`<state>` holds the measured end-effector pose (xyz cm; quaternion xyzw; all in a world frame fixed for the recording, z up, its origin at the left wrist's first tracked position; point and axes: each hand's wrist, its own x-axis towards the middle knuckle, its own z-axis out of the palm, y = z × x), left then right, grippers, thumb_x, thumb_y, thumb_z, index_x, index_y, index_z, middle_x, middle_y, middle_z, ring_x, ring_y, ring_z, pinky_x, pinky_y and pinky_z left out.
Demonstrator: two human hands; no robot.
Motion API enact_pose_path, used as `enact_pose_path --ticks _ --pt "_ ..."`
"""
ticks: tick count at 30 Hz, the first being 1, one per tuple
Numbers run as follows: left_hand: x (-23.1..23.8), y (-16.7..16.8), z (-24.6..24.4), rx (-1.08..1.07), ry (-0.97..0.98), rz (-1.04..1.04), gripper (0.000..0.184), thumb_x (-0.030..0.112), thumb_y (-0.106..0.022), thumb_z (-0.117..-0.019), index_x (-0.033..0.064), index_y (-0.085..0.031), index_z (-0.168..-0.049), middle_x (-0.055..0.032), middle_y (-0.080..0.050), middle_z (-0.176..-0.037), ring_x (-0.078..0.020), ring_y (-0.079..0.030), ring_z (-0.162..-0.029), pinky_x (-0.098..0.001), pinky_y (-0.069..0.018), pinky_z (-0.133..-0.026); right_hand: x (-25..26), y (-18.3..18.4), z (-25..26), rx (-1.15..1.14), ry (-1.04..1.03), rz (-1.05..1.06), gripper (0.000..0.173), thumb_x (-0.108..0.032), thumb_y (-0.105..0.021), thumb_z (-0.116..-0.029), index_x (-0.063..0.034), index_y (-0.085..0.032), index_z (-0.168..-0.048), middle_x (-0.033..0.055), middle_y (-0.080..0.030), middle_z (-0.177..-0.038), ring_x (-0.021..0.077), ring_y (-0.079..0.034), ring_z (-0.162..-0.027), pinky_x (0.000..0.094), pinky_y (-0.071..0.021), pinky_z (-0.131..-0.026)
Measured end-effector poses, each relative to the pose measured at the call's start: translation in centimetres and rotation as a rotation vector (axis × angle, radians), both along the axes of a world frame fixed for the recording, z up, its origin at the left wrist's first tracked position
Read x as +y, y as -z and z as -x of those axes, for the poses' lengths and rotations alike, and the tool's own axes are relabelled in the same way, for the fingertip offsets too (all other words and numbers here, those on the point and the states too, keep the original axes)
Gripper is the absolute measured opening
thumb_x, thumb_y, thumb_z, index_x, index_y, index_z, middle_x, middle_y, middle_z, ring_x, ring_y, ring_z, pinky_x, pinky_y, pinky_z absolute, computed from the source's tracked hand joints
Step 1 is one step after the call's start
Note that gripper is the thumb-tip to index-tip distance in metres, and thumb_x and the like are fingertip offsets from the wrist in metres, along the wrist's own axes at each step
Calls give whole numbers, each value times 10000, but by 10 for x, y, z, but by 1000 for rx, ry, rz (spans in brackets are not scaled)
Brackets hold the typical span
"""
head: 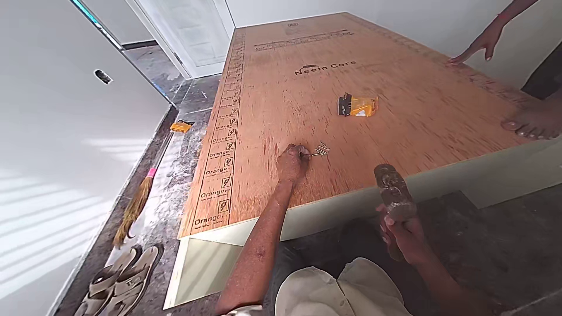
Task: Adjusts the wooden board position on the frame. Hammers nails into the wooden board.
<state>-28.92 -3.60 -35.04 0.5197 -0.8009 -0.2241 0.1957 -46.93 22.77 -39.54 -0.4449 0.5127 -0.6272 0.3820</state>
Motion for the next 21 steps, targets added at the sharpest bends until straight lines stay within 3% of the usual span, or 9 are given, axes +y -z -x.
enact_pose_path --ticks 1,3,8,10,12,13,16,19,21 --pt "-1 -3 2 -18 -2 6 133 180 -670 -986 78 -733 -1045 -154 -678 -1082 -348 -671 -970 -596 -522 -831 5 5 -2 11 116 -40 328 -504 -734 -896 -223 -602 -1002 -131 -574 -647 -6 -532 -473 179 -494 -439" --pt "3 -3 1 -34 7 22 142 182 -653 -995 65 -718 -1043 -158 -674 -1085 -357 -672 -968 -599 -526 -825 20 18 -1 45 177 -125 256 -401 -740 -897 -198 -595 -957 -114 -575 -626 6 -528 -451 181 -486 -422" --pt "8 -1 -5 10 97 73 237 252 -704 -966 101 -687 -1148 -164 -659 -1093 -383 -662 -945 -632 -520 -767 40 27 -13 -121 174 -224 203 -345 -731 -913 -209 -582 -889 -104 -531 -543 13 -495 -407 190 -465 -394" --pt "10 -13 3 -36 151 3 175 208 -671 -988 78 -703 -1101 -183 -642 -1139 -393 -643 -1023 -638 -502 -836 44 28 -13 -150 193 -188 196 -336 -749 -897 -219 -594 -875 -100 -536 -536 15 -495 -396 196 -465 -382" --pt "0 -21 11 -124 183 -98 217 179 -604 -1013 35 -693 -1149 -196 -636 -1232 -379 -620 -1158 -620 -476 -967 48 31 -14 -112 183 -146 159 -344 -736 -917 -253 -605 -917 -124 -558 -564 -1 -505 -415 186 -471 -395" --pt "1 -23 7 -106 197 -113 225 147 -576 -1025 -5 -668 -1163 -222 -636 -1226 -391 -621 -1165 -606 -483 -978 50 31 -15 -86 160 -134 101 -290 -696 -945 -262 -600 -946 -142 -575 -588 -11 -516 -435 177 -477 -410" --pt "26 -23 -21 180 180 -71 151 19 -559 -995 -59 -596 -1118 -233 -672 -966 -383 -684 -928 -553 -550 -822 60 32 -14 -61 89 -131 125 -137 -571 -997 -260 -583 -980 -164 -617 -619 -13 -553 -463 175 -498 -438" --pt "67 -16 -63 454 69 37 127 -26 -602 -962 -37 -680 -1061 -130 -650 -753 -235 -614 -645 -423 -530 -620 64 44 -16 -92 17 -128 42 -254 -645 -1002 -273 -609 -995 -151 -628 -619 0 -567 -468 187 -503 -439" --pt "89 -12 -101 599 7 41 126 -26 -638 -959 -39 -718 -1056 -107 -682 -794 -146 -603 -640 -326 -526 -613 63 48 -20 -97 -32 -151 97 -323 -672 -987 -257 -602 -989 -145 -618 -614 9 -568 -464 190 -508 -438"
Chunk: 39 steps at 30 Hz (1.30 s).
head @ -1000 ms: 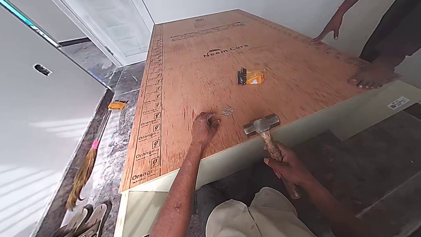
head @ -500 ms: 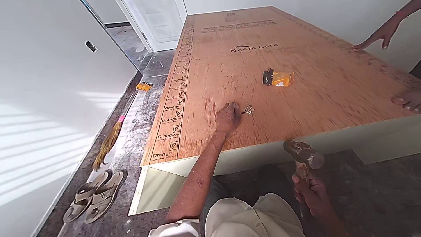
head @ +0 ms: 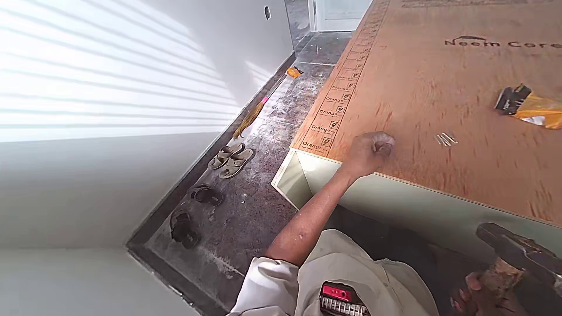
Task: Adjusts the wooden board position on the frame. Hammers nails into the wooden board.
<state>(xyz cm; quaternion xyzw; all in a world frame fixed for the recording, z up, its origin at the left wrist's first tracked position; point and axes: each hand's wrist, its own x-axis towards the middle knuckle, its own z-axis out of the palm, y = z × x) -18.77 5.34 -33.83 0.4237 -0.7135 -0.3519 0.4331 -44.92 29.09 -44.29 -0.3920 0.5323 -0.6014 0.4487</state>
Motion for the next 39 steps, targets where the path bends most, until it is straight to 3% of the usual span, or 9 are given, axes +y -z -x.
enact_pose_path --ticks 4,10,18,25,27,29,31,35,39 --pt "37 2 -91 159 -122 -66 157 -11 -642 -968 -29 -712 -1107 -97 -725 -923 -84 -649 -716 -251 -562 -680 -2 6 -9 -12 -62 -54 50 -176 -645 -962 -201 -602 -968 -125 -597 -583 24 -554 -442 203 -505 -428" --pt "37 24 -179 30 -297 19 119 66 -669 -980 16 -759 -1039 -61 -755 -967 -40 -658 -769 -223 -543 -716 -6 4 -28 13 -154 -68 129 -96 -622 -947 -208 -583 -1001 -143 -610 -616 6 -562 -469 197 -510 -451" --pt "12 44 -182 48 -219 129 135 15 -674 -952 -30 -767 -1039 -104 -783 -985 -62 -735 -897 -259 -589 -874 -8 2 -43 80 -200 -78 179 -66 -665 -892 -179 -589 -1007 -130 -623 -615 12 -565 -461 203 -516 -442" --pt "17 46 -178 -39 -250 139 146 69 -668 -979 5 -776 -1053 -100 -777 -991 -91 -721 -852 -307 -579 -835 -25 -27 -58 122 -282 -51 114 -97 -578 -984 -172 -592 -1069 -147 -606 -653 -6 -557 -494 182 -506 -461" --pt "14 49 -178 -40 -260 167 144 76 -673 -978 3 -777 -1045 -102 -778 -987 -92 -724 -862 -308 -578 -844 -39 -39 -62 61 -391 78 124 -264 -590 -1039 -242 -630 -1154 -133 -607 -679 0 -557 -512 177 -501 -462" --pt "13 52 -177 -43 -272 186 148 86 -675 -978 7 -780 -1045 -102 -779 -991 -96 -726 -859 -315 -579 -844 -60 -52 -67 102 -492 232 361 -514 -545 -1030 -288 -612 -1303 -119 -613 -726 11 -574 -530 185 -518 -465" --pt "14 51 -176 -65 -290 198 144 71 -674 -973 8 -783 -1044 -108 -777 -984 -109 -724 -842 -327 -581 -832 -78 -64 -71 239 -497 303 496 -584 -482 -1032 -255 -534 -1399 -119 -612 -777 14 -575 -556 191 -524 -479" --pt "19 47 -173 -125 -316 168 124 63 -708 -952 31 -791 -1038 -97 -786 -986 -130 -741 -850 -362 -588 -833 -94 -77 -86 318 -424 223 373 -509 -552 -1033 -182 -629 -1195 -116 -575 -687 12 -533 -489 182 -489 -421" --pt "15 49 -172 -127 -291 205 172 11 -703 -931 -13 -762 -1092 -126 -783 -1003 -162 -760 -892 -372 -603 -876 -125 -105 -111 356 -483 164 413 -507 -623 -984 -137 -593 -1166 -122 -550 -674 6 -517 -463 177 -481 -404"
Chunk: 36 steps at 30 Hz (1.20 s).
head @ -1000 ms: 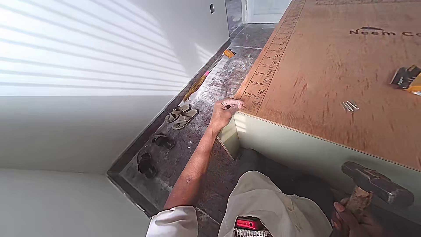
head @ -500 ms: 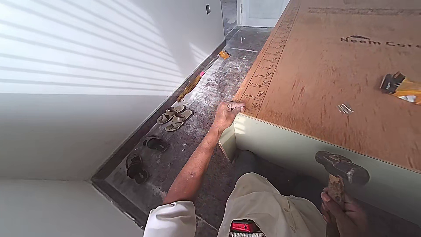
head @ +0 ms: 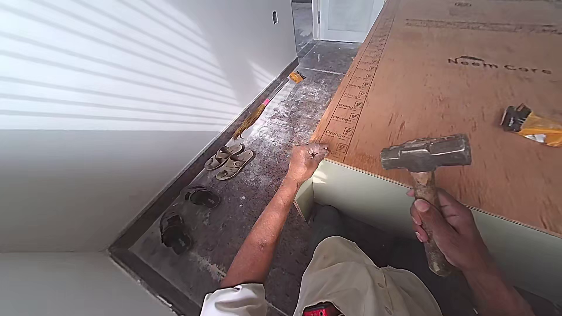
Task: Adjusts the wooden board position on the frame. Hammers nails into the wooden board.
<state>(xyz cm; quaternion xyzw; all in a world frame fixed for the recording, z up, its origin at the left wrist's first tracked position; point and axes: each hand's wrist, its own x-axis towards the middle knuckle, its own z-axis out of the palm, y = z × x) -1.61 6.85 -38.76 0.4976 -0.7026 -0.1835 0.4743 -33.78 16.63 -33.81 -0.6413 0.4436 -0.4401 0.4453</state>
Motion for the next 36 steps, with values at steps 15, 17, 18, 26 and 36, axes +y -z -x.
enact_pose_path --ticks 15,17,18,26,36 --pt "1 -6 2 -24 -93 -132 587 37 -776 -874 22 -524 -1404 -83 -766 -865 -202 -735 -750 -445 -600 -750 -107 -76 -96 1019 -282 53 296 -346 -571 -1061 -52 -596 -1086 91 -577 -776 234 -601 -695 425 -500 -638" --pt "-1 -8 1 11 -82 -146 620 19 -780 -870 30 -498 -1421 -81 -779 -903 -188 -752 -783 -424 -611 -788 -99 -84 -92 870 -202 112 289 -346 -588 -1053 -58 -590 -1072 55 -536 -704 178 -552 -603 371 -467 -568" --pt "0 -7 2 22 -79 -156 648 13 -781 -867 34 -480 -1440 -80 -782 -909 -186 -754 -784 -420 -611 -790 -94 -85 -90 800 -151 182 297 -368 -604 -1042 -72 -587 -1073 27 -524 -667 141 -538 -554 336 -459 -521" --pt "2 -7 3 25 -89 -197 751 15 -773 -869 37 -397 -1519 -91 -738 -805 -202 -709 -677 -420 -605 -703 -97 -62 -102 1213 -223 18 274 -137 -633 -992 -24 -552 -1229 184 -651 -907 381 -675 -889 539 -533 -757" --pt "2 -5 -15 -7 -83 -177 646 67 -921 -725 25 -671 -1319 -180 -627 -1380 -298 -612 -1268 -495 -501 -1068 -78 -119 -92 542 178 426 295 -167 -613 -935 -92 -527 -1206 11 -555 -740 90 -536 -507 289 -465 -431"
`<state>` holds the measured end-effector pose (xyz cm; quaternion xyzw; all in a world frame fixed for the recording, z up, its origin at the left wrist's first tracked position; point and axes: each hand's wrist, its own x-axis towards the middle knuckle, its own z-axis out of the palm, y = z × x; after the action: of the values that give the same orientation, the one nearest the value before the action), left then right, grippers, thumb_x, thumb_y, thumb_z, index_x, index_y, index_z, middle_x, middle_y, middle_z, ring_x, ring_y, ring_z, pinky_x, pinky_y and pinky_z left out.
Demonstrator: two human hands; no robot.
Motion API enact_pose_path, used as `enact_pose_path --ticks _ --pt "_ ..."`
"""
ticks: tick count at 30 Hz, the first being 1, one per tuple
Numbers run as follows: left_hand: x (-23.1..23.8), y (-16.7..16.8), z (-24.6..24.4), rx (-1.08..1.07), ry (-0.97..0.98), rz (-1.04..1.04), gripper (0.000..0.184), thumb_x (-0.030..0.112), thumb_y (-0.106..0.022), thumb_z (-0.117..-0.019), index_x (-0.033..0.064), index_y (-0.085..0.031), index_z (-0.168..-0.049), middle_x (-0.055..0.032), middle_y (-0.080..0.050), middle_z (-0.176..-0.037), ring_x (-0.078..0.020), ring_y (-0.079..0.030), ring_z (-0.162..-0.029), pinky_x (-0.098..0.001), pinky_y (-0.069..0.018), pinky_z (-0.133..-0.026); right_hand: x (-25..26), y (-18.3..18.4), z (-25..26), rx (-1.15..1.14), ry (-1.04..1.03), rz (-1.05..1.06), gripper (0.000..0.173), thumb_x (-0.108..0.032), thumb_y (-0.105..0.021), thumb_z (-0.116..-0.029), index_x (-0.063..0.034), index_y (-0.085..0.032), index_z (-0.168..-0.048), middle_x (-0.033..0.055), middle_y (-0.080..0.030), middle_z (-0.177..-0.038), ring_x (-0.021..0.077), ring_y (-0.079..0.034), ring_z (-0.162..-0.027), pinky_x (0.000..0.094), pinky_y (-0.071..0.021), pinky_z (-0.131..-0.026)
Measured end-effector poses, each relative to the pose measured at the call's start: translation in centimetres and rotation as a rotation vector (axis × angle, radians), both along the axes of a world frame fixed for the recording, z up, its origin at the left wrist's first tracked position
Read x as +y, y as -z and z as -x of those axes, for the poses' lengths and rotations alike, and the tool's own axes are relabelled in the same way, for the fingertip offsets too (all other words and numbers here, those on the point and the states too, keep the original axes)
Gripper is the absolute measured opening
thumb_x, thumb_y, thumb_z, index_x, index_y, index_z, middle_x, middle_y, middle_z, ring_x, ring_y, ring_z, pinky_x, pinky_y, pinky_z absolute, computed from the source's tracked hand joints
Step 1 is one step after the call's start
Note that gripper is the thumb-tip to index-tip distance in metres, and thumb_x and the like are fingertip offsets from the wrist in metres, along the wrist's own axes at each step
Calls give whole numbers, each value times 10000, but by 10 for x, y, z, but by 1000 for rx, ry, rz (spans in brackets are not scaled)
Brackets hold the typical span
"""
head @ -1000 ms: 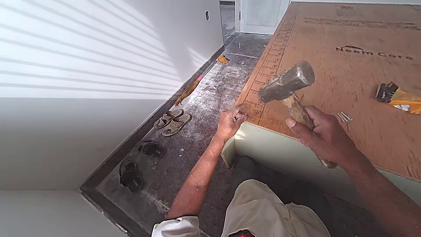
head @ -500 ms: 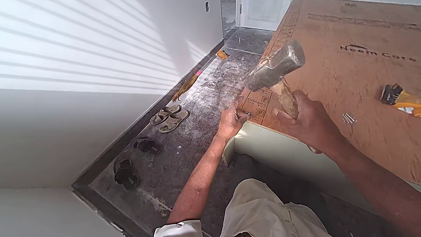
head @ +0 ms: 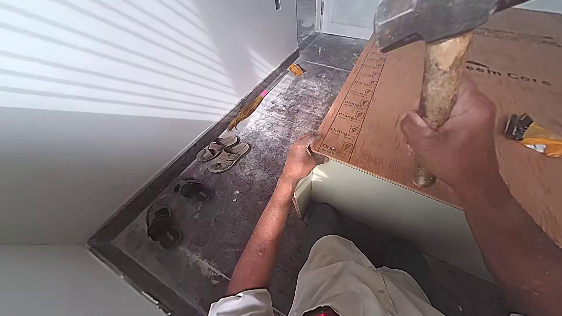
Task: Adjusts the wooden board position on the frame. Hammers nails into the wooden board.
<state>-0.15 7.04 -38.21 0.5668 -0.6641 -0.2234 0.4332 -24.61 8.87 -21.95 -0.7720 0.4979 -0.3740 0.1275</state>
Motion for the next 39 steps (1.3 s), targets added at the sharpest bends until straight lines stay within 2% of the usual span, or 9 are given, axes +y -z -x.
enact_pose_path --ticks 5,10,15,19,22,25,30,34,39 --pt "2 -1 6 -105 -54 33 284 54 -904 -738 -19 -773 -980 -210 -708 -1214 -334 -689 -1113 -534 -547 -968 -19 60 -20 649 -114 -483 303 -95 -666 -964 -4 -551 -1229 209 -648 -926 401 -672 -902 564 -535 -762" --pt "-2 -2 4 -80 -70 -28 354 77 -889 -775 -12 -776 -1098 -194 -683 -1313 -306 -680 -1178 -502 -527 -1021 -1 23 -4 323 -95 -260 197 -104 -719 -932 -60 -582 -1066 52 -540 -670 187 -543 -567 382 -440 -511" --pt "-1 0 5 -82 -81 -59 396 108 -899 -771 21 -778 -1138 -161 -649 -1388 -278 -662 -1224 -479 -531 -1033 -1 -8 -3 -175 15 91 288 -174 -634 -898 -123 -516 -1155 -57 -563 -763 35 -555 -508 251 -513 -439" --pt "0 -2 5 -99 -69 -21 305 77 -892 -770 -5 -782 -1043 -178 -687 -1312 -300 -684 -1176 -507 -543 -1006 -8 55 -13 528 -62 -379 266 -57 -634 -960 35 -553 -1196 215 -641 -864 397 -672 -821 556 -534 -707" --pt "-1 -6 6 -132 -74 0 178 79 -886 -773 -17 -750 -837 -200 -735 -1108 -325 -710 -993 -545 -552 -892 -14 59 -22 653 -120 -508 218 -114 -654 -974 -25 -574 -1157 168 -634 -891 349 -659 -873 519 -522 -745" --pt "-4 -2 2 -110 -68 -49 323 118 -884 -795 -12 -776 -1070 -195 -697 -1276 -308 -686 -1161 -505 -535 -1013 4 33 -10 313 -99 -217 201 -81 -707 -915 -46 -593 -1077 59 -553 -675 202 -567 -589 389 -459 -534" --pt "-4 4 3 -101 -66 -57 395 132 -886 -795 2 -768 -1150 -175 -652 -1380 -283 -673 -1210 -475 -531 -1033 9 5 -7 -207 -16 107 256 -162 -629 -912 -116 -507 -1133 -79 -552 -749 4 -542 -510 208 -503 -436" --pt "-5 1 3 -109 -68 -58 397 125 -888 -794 -1 -762 -1149 -179 -650 -1379 -294 -674 -1205 -490 -532 -1025 -11 64 -14 549 -28 -435 296 -63 -638 -953 21 -538 -1219 209 -642 -890 392 -672 -850 547 -533 -729" --pt "-6 1 -1 -134 -45 -94 454 119 -888 -788 5 -746 -1204 -170 -621 -1426 -288 -637 -1271 -481 -502 -1070 -8 38 -5 435 -33 -371 212 -89 -686 -948 -37 -577 -1122 113 -576 -740 272 -601 -678 455 -483 -606"
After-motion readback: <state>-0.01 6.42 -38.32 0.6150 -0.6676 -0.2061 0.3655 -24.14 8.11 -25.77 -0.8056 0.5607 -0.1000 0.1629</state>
